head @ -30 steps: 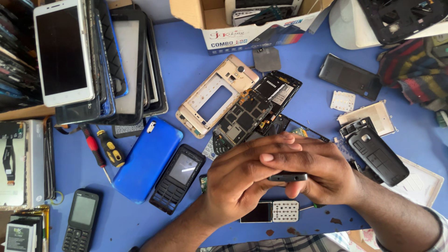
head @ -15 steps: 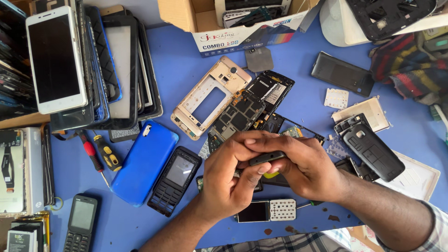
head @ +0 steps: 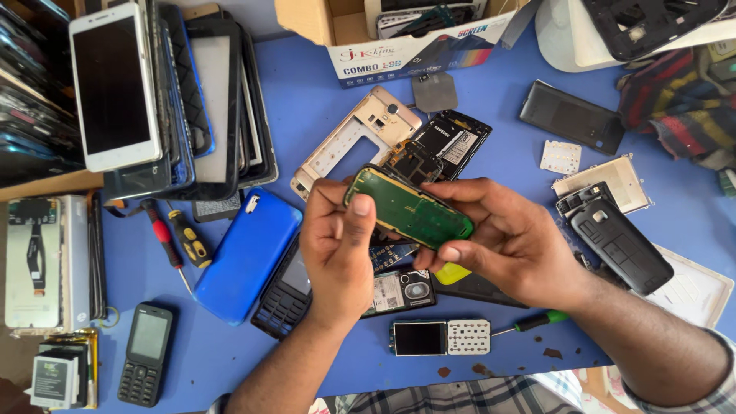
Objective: The person disassembles and reassembles mobile phone components on a cluttered workbench. They use a screwdriver to remove screws from a circuit board, separate the board from a phone frame, and then reattach the board to the frame, securing it with screws.
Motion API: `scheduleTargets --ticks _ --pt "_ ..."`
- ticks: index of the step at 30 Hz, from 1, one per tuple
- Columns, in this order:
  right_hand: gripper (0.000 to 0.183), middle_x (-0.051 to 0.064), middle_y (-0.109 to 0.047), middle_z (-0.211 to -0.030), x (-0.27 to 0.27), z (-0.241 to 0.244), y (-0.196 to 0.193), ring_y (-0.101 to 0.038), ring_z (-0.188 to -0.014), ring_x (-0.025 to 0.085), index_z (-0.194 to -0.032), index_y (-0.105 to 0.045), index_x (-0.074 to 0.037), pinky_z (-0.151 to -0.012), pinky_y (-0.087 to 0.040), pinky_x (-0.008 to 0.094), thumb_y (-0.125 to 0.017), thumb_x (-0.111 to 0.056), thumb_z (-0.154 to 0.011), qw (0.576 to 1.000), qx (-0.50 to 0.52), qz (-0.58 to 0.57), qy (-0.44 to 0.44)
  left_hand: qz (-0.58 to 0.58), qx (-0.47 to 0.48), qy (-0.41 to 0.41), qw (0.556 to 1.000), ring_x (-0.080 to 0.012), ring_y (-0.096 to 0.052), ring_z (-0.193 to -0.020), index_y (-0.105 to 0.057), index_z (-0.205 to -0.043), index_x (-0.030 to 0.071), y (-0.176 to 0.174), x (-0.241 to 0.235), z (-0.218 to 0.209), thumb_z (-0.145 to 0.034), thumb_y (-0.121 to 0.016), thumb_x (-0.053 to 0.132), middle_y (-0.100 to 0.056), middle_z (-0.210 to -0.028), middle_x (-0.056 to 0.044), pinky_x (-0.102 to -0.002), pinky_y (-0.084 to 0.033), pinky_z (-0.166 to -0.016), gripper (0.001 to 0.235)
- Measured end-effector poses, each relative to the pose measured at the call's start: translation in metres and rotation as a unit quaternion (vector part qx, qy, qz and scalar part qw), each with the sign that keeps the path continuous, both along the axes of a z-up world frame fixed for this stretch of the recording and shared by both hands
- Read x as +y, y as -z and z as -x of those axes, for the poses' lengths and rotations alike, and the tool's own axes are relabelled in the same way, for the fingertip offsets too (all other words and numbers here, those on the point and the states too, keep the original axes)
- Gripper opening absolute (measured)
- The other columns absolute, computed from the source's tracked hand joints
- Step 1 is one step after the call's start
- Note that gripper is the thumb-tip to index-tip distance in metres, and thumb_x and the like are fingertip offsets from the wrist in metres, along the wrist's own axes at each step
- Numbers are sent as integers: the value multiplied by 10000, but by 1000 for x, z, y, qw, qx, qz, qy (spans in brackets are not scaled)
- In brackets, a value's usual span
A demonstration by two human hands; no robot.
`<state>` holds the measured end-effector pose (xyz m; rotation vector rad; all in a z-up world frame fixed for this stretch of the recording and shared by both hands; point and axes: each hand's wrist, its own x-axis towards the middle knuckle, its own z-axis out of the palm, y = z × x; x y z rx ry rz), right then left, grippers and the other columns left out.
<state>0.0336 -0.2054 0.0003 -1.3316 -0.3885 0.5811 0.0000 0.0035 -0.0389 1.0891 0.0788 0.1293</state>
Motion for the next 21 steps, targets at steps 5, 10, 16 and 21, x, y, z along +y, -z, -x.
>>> scheduleTargets --ticks 5,10,16,21 --pt "402 150 -700 -1132 -4 2 20 -731 -897 147 -1393 -516 61 -788 -629 294 -621 -18 -1014 993 -68 21 96 -9 -26 55 998 -139 -666 -918 -494 -1085 25 -7 -3 -1 -1049 -651 92 -656 -1088 -123 -291 -573 -835 174" --pt "301 114 -738 -1004 -6 -1 23 -735 -839 131 -1338 -589 28 -756 -630 282 -578 -12 -1039 991 -56 9 120 -34 -37 74 996 -144 -661 -970 -474 -1098 22 -10 -5 -2 -1057 -646 14 -634 -1137 -141 -297 -574 -869 177" --pt "281 85 -721 -892 -7 0 11 -678 -675 104 -1298 -637 13 -572 -553 252 -586 -62 -1032 987 -32 68 141 -22 -16 112 993 -173 -697 -977 -453 -1238 -15 -17 -6 -1 -1055 -641 20 -651 -1166 -164 -314 -613 -857 266" --pt "337 83 -713 -830 -9 -4 2 -654 -572 95 -1326 -607 9 -475 -511 244 -548 -140 -1029 990 60 54 119 -101 -44 108 988 -203 -713 -1125 -379 -1497 -16 -27 -3 -3 -1020 -672 33 -665 -1291 -187 -340 -635 -938 562"
